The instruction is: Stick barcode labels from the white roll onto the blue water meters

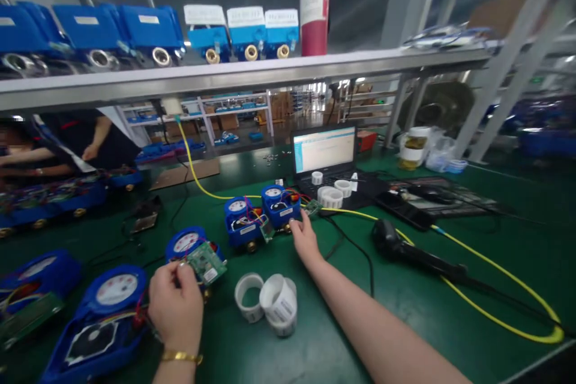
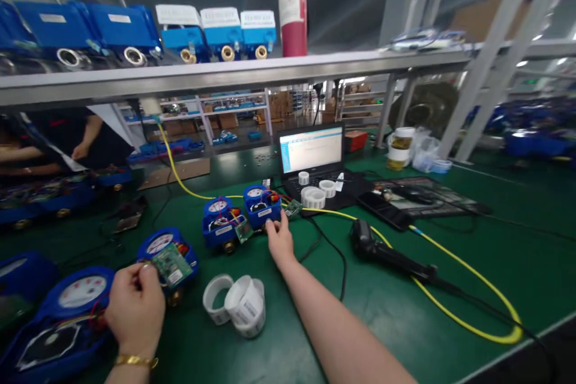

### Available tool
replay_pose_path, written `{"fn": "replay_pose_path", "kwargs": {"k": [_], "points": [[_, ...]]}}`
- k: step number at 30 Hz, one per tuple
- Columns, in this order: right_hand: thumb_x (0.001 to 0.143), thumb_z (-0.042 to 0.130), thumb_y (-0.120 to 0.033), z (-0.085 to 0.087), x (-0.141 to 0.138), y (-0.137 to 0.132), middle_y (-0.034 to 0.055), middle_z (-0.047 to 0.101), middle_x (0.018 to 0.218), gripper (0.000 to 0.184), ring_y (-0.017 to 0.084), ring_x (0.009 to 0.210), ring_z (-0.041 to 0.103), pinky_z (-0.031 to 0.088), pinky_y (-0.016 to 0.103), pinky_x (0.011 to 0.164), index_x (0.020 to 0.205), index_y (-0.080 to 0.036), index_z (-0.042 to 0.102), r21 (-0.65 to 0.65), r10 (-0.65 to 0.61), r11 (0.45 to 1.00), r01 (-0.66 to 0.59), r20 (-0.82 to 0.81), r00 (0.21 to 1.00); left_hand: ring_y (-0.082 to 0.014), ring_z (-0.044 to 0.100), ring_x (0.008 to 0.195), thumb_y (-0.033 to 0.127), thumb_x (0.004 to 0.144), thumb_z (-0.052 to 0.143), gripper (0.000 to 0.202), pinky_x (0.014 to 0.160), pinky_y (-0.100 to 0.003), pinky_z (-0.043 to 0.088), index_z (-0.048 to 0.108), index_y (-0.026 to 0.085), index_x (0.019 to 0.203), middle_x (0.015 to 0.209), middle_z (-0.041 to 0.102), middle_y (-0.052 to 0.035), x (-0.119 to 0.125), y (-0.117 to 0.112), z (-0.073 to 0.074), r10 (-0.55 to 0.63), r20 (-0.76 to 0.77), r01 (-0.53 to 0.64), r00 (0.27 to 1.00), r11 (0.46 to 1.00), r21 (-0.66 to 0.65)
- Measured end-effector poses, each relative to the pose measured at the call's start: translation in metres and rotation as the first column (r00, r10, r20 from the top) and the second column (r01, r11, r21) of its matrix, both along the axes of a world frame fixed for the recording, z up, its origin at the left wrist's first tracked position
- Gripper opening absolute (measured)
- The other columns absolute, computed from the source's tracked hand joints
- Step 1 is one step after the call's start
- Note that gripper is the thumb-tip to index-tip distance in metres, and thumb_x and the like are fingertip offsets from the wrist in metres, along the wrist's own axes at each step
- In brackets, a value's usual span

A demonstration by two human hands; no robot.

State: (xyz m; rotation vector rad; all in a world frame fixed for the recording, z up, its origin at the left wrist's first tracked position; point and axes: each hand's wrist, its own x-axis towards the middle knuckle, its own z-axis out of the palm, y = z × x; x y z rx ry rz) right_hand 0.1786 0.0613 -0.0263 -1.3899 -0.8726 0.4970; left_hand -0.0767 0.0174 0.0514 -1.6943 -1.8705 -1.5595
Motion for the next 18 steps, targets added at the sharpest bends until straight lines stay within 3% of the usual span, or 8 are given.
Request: {"fn": "replay_pose_path", "kwargs": {"k": [9, 18], "points": [[0.077, 0.048, -0.052, -0.003, 0.003, -0.001, 0.0082, 0.066, 0.097, 0.075, 0.025, 0.096, 0.06, 0.041, 0.04, 0.092, 0.139, -0.013, 0.031, -0.047, 0.03, 0.998, -0.032, -0.047, 0.998, -0.0218, 0.051, 0.077, 0.031, 0.084, 0.039, 0.017, 0.068, -0.031, 0.039, 0.049, 0.02, 0.076, 0.075, 0.054, -0.005, 0.008, -0.003, -0.003, 0.01, -0.111, -0.005, 0.994, 0.999, 0.051], [0.077, 0.049, -0.054, -0.008, 0.004, 0.002, 0.008, 0.065, 0.101, 0.076, 0.024, 0.097, 0.06, 0.042, 0.039, 0.092, 0.14, -0.016, 0.029, -0.058, 0.023, 0.998, -0.024, -0.025, 0.999, -0.0233, 0.051, 0.084, 0.027, 0.085, 0.041, 0.016, 0.077, -0.034, 0.041, 0.052, 0.019, 0.077, 0.077, 0.056, -0.007, 0.016, -0.012, -0.002, -0.064, -0.21, 0.093, 0.976, 0.987, 0.135]]}}
